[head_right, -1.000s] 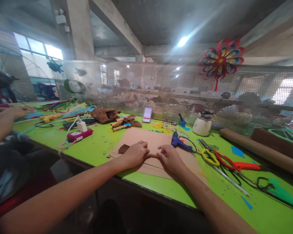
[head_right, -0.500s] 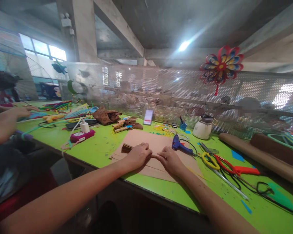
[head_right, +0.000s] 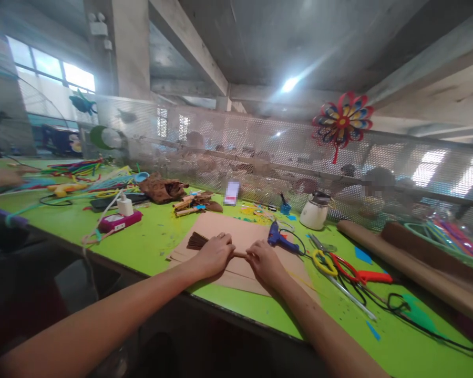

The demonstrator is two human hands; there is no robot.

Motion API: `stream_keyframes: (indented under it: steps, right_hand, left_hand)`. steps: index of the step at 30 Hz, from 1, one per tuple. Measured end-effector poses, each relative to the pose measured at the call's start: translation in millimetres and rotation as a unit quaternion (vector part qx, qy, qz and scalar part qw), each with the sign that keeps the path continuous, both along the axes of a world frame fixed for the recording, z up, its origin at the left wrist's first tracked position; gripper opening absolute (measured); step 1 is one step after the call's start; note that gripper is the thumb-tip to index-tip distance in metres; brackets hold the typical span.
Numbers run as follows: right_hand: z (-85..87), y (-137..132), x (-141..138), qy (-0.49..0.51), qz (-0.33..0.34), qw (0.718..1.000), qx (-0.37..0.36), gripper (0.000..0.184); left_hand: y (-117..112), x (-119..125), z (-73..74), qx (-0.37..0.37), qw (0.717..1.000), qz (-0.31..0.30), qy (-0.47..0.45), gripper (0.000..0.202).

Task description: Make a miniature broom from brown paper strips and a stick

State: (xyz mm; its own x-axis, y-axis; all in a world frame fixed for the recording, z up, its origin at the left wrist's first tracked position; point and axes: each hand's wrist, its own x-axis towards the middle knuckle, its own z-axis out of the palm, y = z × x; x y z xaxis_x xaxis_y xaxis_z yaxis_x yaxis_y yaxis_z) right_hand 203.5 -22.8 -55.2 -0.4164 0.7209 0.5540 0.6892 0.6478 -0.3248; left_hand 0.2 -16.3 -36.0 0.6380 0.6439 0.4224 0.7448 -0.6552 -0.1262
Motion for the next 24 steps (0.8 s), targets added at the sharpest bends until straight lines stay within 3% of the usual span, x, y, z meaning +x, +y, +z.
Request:
stream_keyframes:
  steps: [9, 17, 24]
  right_hand:
    - [15.3, -8.6, -2.2, -0.012, -0.001, 0.999, -0.042, 0.025]
    - [12.0, -9.1, -3.3, -0.045, -0.027, 0.998, -0.016, 0.034]
    - [10.5, -20.3, -5.5, -0.074, -0.019, 0.997, 0.013, 0.015]
  left_hand:
    - [3.0, -2.4, -0.9, -0.019, 0.998, -0.040, -0.042, 0.028]
    - [6.4, -2.1, 0.0, 0.001, 0.999, -0.038, -0.013, 0.034]
    - [3.6, -0.9, -1.0, 0.002, 0.999, -0.032, -0.005, 0.035]
